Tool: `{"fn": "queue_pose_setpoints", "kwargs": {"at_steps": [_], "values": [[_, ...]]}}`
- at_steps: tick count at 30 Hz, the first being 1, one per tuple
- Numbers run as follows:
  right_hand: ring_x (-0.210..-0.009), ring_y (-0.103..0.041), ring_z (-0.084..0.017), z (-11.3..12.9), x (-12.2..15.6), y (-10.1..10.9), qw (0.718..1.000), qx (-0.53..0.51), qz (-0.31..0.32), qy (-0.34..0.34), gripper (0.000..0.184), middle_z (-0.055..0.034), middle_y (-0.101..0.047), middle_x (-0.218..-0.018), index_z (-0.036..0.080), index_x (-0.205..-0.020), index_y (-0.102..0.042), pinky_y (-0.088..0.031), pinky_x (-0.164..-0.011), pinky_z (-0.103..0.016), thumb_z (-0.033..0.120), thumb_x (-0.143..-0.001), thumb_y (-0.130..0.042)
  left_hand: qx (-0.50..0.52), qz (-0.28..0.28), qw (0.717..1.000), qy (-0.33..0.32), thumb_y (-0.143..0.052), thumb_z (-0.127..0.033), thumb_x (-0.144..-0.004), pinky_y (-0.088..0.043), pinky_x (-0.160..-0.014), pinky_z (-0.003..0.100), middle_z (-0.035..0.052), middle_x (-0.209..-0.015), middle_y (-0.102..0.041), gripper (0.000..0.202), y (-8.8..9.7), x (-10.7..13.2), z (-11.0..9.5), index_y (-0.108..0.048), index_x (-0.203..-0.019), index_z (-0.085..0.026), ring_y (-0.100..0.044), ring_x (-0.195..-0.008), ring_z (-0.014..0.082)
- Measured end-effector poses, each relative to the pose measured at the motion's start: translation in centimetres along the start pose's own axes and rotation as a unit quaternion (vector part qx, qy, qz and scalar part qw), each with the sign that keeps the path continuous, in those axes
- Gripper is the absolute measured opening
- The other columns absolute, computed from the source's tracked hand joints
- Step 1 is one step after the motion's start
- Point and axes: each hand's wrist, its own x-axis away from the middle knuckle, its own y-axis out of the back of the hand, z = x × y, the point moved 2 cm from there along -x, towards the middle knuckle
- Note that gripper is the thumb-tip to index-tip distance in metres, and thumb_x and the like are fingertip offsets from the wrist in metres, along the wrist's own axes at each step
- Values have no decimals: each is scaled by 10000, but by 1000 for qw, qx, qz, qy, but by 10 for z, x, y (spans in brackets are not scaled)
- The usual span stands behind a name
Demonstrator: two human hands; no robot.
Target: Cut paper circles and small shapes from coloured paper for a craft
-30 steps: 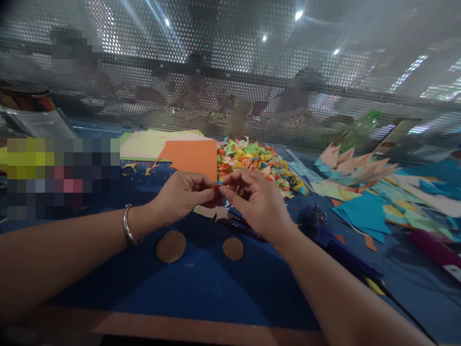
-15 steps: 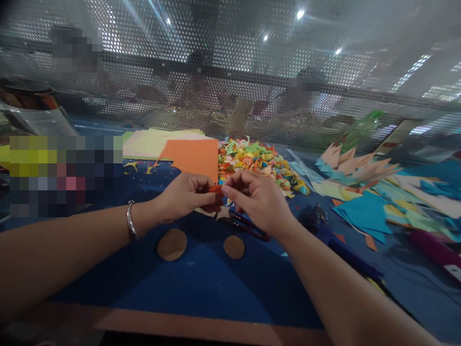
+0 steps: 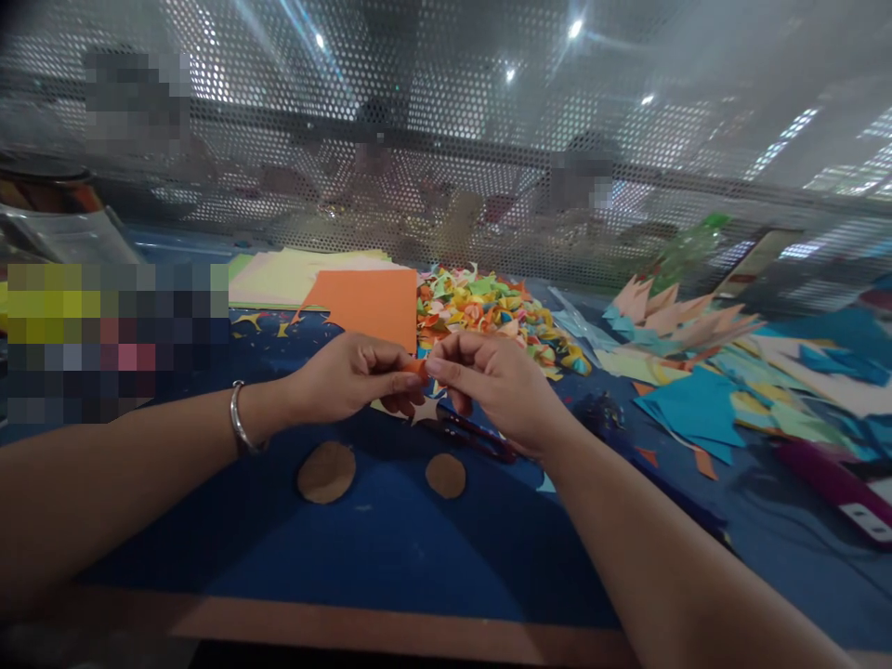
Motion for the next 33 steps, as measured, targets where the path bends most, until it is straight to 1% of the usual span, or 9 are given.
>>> {"fn": "queue_pose_setpoints", "kwargs": {"at_steps": [3,8,15,20,24,26,27,30,33], "values": [[-453,-438,-65,-1,0,1,1000,9,7,-1,339,48,-504,-557,175,-743,-579,-368,-455,-221,480,-819,-708,-44,7,999,-5,-602,-266,-885,-538,-618,222,40,-716,-699,183,2,-1,-1,-633,-762,-134,-651,-594,88],[-458,-467,-75,-3,0,3,999,38,9,-14,376,39,-524,-562,174,-788,-602,-390,-455,-219,537,-809,-702,-147,-16,989,-26,-572,-289,-904,-505,-565,194,18,-693,-677,210,3,-1,-2,-554,-750,-147,-637,-582,83],[-461,-492,-69,-4,-1,2,996,93,-2,4,365,25,-550,-627,177,-782,-624,-398,-437,-217,532,-799,-704,-226,-40,973,-33,-542,-283,-914,-452,-516,195,19,-658,-667,230,1,-1,-4,-528,-721,-159,-614,-534,84],[-451,-490,-79,-5,-2,6,994,108,-14,4,381,15,-557,-601,173,-770,-626,-408,-436,-232,547,-800,-692,-215,-43,975,-32,-506,-383,-935,-439,-510,201,12,-625,-646,318,2,0,-4,-590,-731,-154,-581,-499,78],[-446,-483,-78,-6,-2,12,992,119,-29,-10,345,17,-549,-579,175,-766,-623,-394,-420,-218,512,-804,-688,-242,-107,963,-49,-437,-422,-966,-422,-569,217,15,-644,-657,412,9,-4,-3,-648,-741,-150,-570,-555,81],[-446,-488,-84,-7,-1,10,990,137,18,-43,337,23,-536,-539,180,-754,-615,-390,-422,-211,507,-808,-675,-296,-129,945,-46,-444,-365,-964,-396,-593,233,23,-702,-685,369,14,-6,-1,-678,-776,-150,-561,-600,93],[-442,-489,-86,-7,-1,8,985,149,54,-65,334,26,-532,-523,184,-748,-609,-383,-419,-209,507,-813,-663,-323,-123,938,-39,-473,-327,-947,-388,-600,241,26,-734,-696,316,15,-7,1,-689,-799,-150,-559,-621,101],[-438,-491,-89,-8,3,-2,964,179,165,-105,304,20,-565,-567,192,-761,-614,-369,-416,-217,489,-823,-635,-403,-55,913,-18,-630,-256,-828,-405,-671,266,49,-851,-719,145,15,-7,7,-709,-879,-146,-591,-735,146],[-498,-517,-105,-7,6,-10,946,213,230,-82,257,4,-612,-644,193,-789,-664,-393,-484,-240,444,-829,-621,-483,-10,875,-29,-724,-304,-761,-412,-803,320,92,-959,-716,234,12,-6,7,-714,-927,-139,-613,-902,219]]}}
